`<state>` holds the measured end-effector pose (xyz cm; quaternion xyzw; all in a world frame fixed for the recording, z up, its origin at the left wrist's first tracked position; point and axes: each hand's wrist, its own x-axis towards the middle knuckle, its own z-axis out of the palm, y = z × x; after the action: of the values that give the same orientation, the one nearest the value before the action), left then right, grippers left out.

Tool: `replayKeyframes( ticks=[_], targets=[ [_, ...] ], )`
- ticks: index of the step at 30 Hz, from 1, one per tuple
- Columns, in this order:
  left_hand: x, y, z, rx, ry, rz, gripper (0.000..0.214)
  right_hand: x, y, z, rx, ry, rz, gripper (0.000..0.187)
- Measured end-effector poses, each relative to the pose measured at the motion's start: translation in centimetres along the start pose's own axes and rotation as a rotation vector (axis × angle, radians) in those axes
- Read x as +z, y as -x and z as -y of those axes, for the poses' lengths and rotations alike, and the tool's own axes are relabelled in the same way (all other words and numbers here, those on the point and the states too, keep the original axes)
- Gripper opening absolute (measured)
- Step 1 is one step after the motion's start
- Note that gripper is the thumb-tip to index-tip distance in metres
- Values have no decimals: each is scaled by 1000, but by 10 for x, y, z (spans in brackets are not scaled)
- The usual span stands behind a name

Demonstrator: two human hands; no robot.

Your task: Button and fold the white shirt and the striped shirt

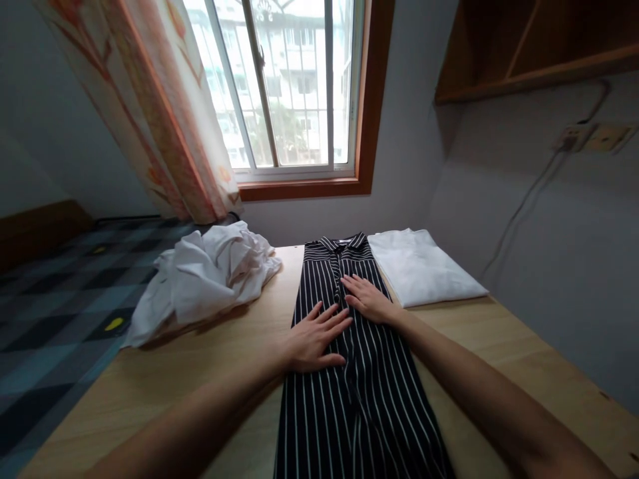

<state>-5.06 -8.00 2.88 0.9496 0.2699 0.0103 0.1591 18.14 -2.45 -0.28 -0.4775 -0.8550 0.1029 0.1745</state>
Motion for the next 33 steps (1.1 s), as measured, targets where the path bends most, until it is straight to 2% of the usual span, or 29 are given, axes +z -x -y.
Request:
replayKeyframes(
  ticks=[4,9,12,15,19,21,23,29,33],
  targets=[
    [-2,24,-27,135,55,75,75,6,-10,1,-31,105,60,52],
    [-1,55,-56,284,152,193,73,-2,6,17,-46,90,93,56],
    [-1,62,-62,299,192,227,70,-10,40,39,-135,34,162,61],
    [-1,63,-61,295,206,219,71,-20,92,61,-219,-38,251,67],
    [-2,61,-60,290,214,220,72,-22,160,68,-302,-80,319,81],
    [-4,61,-61,296,214,228,73,-16,181,63,-380,-17,277,76],
    [-7,63,-63,302,200,243,73,-9,190,57,-457,82,222,66],
    [-10,80,-67,267,171,220,73,-4,183,66,-557,220,130,66],
    [-12,97,-73,249,159,175,70,14,195,73,-606,274,-56,60]
  ],
)
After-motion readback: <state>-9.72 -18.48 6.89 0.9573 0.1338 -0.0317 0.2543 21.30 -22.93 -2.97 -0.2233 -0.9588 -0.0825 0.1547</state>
